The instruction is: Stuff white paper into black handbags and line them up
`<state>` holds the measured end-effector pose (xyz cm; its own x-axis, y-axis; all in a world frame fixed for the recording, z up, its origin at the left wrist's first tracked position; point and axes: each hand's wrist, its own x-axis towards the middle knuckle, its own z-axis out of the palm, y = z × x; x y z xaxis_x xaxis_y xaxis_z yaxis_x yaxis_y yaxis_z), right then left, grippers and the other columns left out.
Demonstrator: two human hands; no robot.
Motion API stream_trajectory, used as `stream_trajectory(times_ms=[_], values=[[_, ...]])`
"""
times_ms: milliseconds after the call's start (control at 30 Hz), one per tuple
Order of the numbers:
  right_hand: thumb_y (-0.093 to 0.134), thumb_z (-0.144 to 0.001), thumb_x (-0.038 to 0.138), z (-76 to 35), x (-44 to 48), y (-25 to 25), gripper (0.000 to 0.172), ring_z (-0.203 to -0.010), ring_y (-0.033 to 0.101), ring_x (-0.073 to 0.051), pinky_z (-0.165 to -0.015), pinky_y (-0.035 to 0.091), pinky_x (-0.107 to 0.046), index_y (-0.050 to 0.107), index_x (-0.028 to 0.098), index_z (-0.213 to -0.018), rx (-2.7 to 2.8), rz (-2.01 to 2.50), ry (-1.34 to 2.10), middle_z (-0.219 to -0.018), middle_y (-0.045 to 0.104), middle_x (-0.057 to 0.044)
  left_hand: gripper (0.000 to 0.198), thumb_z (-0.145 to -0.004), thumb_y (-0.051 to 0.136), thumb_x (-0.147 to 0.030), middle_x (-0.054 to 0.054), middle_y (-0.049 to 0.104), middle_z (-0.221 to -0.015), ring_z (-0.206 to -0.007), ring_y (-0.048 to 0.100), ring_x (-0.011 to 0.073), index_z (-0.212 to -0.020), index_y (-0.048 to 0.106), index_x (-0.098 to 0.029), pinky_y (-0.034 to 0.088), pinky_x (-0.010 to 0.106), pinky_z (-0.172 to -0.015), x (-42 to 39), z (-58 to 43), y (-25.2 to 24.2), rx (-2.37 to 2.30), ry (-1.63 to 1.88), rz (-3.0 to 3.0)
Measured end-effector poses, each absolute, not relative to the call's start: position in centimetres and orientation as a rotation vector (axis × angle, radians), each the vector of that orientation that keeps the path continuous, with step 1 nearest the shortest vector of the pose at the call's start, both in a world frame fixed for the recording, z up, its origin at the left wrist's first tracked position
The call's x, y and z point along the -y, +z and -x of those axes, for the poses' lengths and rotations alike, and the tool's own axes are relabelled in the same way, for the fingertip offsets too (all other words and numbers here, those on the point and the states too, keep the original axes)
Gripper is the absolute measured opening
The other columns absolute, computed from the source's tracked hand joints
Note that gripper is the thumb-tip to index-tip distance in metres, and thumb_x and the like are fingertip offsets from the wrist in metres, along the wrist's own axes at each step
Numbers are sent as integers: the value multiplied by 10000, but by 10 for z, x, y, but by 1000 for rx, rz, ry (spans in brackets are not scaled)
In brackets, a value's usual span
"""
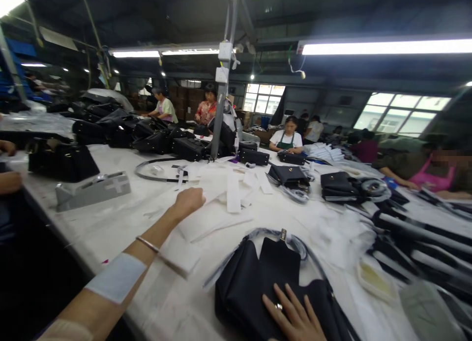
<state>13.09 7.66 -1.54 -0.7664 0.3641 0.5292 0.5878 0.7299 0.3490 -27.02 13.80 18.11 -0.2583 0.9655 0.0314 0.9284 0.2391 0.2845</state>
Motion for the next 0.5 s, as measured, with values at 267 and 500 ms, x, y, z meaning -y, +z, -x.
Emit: stream_trajectory(times_ms=[267,500], values=[[545,-928,597,-117,-44,53,576,-1299,517,-373,-1024,438,-600,420,427,-1464,2699,1144,119,-1425,554,-51,293,-946,454,-440,-14,652,-643,-480,624,129,-944,592,-181,472,199,-465,-102,95,201,-1480,463,-1943],[528,-950,523,-115,-28,68,539,-1346,479,-291,-1107,384,-423,448,382,-1464,2408,1452,959,-1445,543,5,310,-935,564,-366,90,682,-1193,-1093,652,250,-1191,621,-201,500,366,-934,-81,72,152,-989,524,-2181]])
